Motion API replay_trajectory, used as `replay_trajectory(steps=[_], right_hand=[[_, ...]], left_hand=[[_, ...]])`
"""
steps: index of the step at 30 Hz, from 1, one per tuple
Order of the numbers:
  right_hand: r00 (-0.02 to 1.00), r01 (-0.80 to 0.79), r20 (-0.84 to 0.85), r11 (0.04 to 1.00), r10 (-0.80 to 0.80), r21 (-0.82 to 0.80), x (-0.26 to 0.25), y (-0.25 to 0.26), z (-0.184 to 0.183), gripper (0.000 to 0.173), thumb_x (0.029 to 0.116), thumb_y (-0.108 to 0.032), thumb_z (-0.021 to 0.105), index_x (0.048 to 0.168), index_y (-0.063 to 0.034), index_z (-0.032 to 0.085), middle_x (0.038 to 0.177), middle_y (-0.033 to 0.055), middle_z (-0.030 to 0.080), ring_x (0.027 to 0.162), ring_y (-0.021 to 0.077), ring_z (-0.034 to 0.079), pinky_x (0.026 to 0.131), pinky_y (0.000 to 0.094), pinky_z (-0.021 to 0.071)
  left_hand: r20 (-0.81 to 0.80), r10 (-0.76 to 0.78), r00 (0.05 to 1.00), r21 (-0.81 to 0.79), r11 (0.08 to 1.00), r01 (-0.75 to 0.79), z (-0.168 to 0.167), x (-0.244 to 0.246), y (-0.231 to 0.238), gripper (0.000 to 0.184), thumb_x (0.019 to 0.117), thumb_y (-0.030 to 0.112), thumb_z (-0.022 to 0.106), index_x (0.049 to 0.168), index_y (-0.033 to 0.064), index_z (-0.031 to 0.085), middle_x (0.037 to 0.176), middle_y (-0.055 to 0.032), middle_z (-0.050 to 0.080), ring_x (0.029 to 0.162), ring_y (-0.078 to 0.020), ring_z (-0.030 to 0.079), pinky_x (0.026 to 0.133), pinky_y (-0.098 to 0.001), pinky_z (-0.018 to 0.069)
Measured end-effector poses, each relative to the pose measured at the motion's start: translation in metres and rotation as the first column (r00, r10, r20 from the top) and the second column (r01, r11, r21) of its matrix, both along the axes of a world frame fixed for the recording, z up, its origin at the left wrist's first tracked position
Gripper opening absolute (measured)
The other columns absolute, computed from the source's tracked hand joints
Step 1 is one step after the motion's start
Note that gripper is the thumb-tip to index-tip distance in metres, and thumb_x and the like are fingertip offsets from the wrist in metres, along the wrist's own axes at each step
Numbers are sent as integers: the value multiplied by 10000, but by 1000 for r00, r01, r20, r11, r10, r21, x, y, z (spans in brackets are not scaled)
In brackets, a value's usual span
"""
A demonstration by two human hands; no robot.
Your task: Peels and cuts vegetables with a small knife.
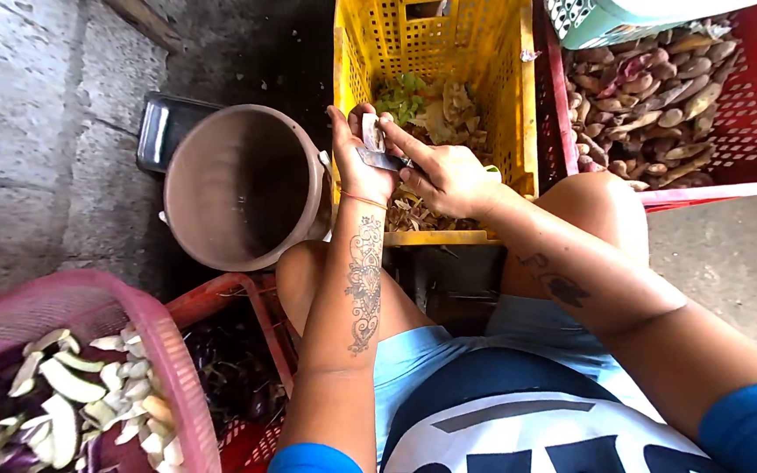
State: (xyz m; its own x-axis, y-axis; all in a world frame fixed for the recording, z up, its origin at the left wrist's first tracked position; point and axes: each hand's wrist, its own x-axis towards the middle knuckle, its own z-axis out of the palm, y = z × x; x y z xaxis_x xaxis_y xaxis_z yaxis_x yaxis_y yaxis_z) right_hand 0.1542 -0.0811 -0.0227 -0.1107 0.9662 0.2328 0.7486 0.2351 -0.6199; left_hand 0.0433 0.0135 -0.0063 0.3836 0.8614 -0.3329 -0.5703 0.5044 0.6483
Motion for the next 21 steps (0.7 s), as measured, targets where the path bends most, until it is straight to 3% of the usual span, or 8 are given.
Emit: replay_trajectory(steps=[8, 16, 21], right_hand=[[999, 47, 12, 999, -47, -21, -2, -1, 0, 564, 1056, -258, 453, 1600, -135, 369, 1017, 150, 740, 796, 362, 707, 685, 568, 543], [998, 61, -12, 995, -62, -74, 0, 2, 3, 522, 1072, -254, 462, 1581, -168, 382, 855, 136, 707, 748, 363, 687, 686, 569, 536], [985, 72, -152, 992, -87, -106, 7, 7, 3, 457, 1098, -262, 442, 1549, -191, 434, 937, 138, 721, 823, 339, 704, 755, 568, 547]], left_hand=[[-16, -15, 1000, 72, 997, 17, -3, 3, -3, 684, 1094, 535, 62, 883, 125, 568, 660, 7, 564, 536, -70, 556, 482, -196, 480], [-2, -57, 998, 129, 990, 57, -5, 5, -6, 719, 1087, 551, 49, 849, 138, 587, 583, 32, 531, 482, -55, 518, 466, -198, 463], [-97, -41, 994, 175, 983, 58, -8, 8, -8, 730, 1087, 554, 57, 891, 125, 614, 678, 13, 607, 543, -64, 558, 502, -206, 478]])
